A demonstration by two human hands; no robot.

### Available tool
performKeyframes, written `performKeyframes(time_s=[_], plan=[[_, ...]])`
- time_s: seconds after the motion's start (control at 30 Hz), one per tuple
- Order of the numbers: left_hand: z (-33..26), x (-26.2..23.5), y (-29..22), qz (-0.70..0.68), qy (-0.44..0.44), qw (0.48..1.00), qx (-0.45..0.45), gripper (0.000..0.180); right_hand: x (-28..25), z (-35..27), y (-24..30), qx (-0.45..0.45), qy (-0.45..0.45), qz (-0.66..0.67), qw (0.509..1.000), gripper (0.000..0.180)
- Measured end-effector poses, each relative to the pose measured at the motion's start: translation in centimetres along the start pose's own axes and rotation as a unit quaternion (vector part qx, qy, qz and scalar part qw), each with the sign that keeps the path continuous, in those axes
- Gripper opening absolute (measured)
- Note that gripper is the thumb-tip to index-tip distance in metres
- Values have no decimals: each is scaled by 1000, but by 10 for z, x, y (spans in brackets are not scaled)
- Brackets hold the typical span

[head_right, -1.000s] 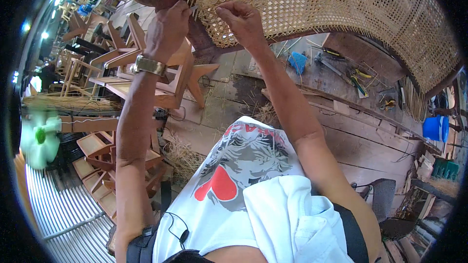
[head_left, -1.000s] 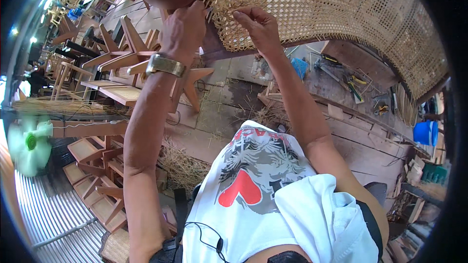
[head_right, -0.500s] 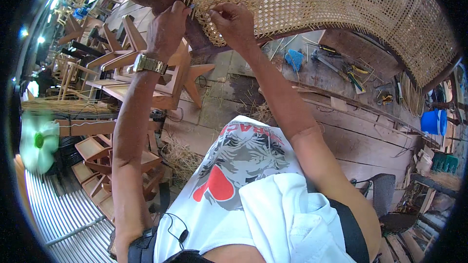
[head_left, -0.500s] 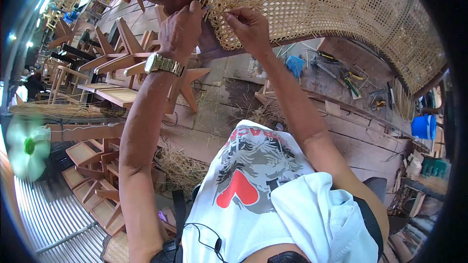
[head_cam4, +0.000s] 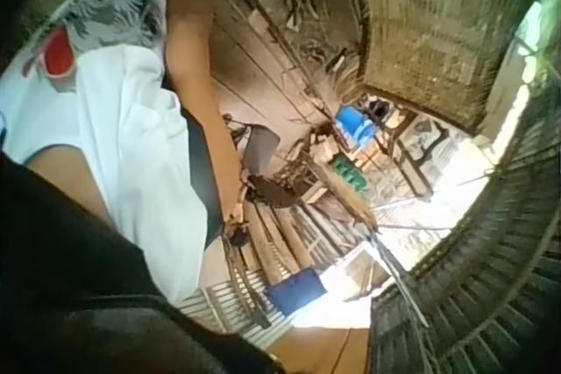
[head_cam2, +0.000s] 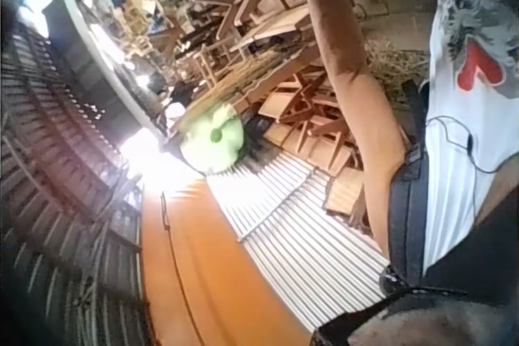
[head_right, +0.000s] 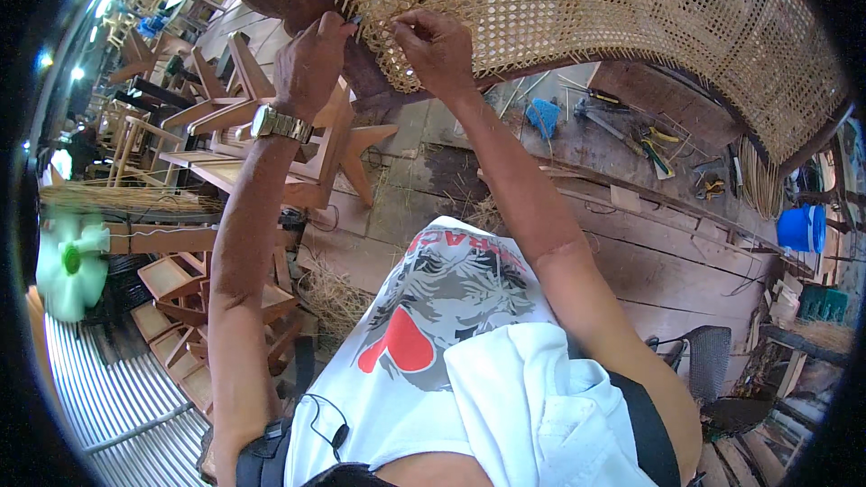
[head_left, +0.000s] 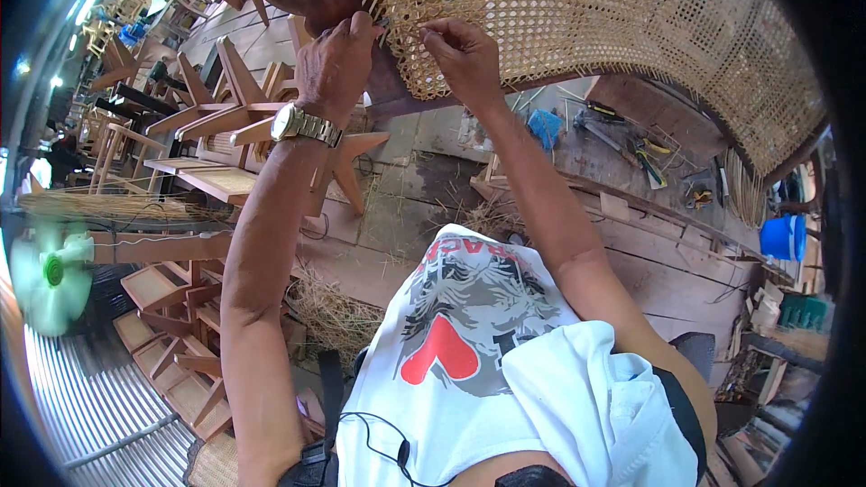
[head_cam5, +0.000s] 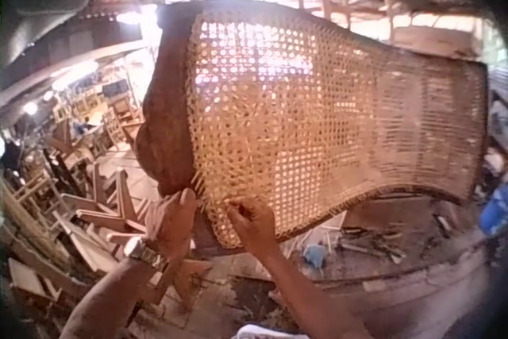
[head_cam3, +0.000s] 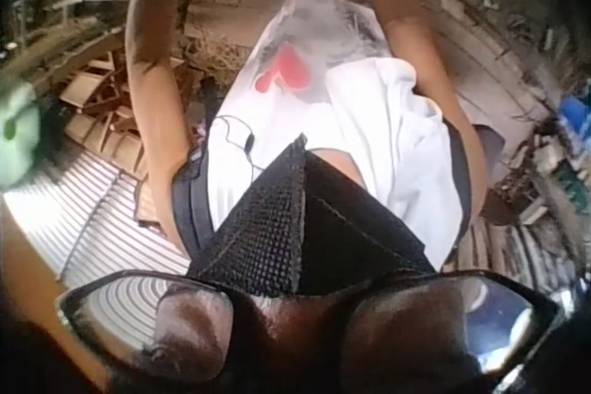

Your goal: Weaving and repairing the rattan seat of a wooden chair using thin strips of material and various hand tools.

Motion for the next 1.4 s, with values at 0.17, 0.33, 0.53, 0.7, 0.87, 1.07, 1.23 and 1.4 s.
performKeyframes(time_s=[0.17, 0.33, 0.53, 0.7, 0.87, 1.07, 1.23, 1.4], plan=[[-1, 0, 0, -5, -3, 1000, -3, 24, -3, -1, 14, -27, 3, -65, 998, 16], [-3, -3, -3, 3, -10, 1000, -11, 24, 1, -4, 16, 0, 4, -65, 998, 15], [-5, -4, -3, -18, -1, 1000, -5, 28, 4, -4, 25, -73, -22, -120, 990, 14], [-5, -8, -6, -15, -7, 1000, 6, 28, 7, -6, 33, -102, -39, -195, 975, 11], [-3, -7, -3, -11, 35, 999, -21, 23, 13, -2, 39, -143, -53, -225, 962, 5], [-2, -4, 2, -30, 35, 999, -12, 24, 14, 1, 43, -204, -48, -298, 931, 9], [7, -1, 13, -125, 48, 991, 21, 23, -4, 6, 23, -95, -30, -213, 972, 11], [9, -9, 13, -103, 44, 992, 61, 16, 2, 13, 24, -107, -26, -191, 975, 12]])
Point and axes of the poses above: each hand's wrist, its own z-axis towards the middle knuckle, its own x-axis out of the palm, y = z × x, the point moved 6 cm from there along z, towards the middle knuckle, and after that the axes turned 8 degrees about y, right-handed, at the moved point
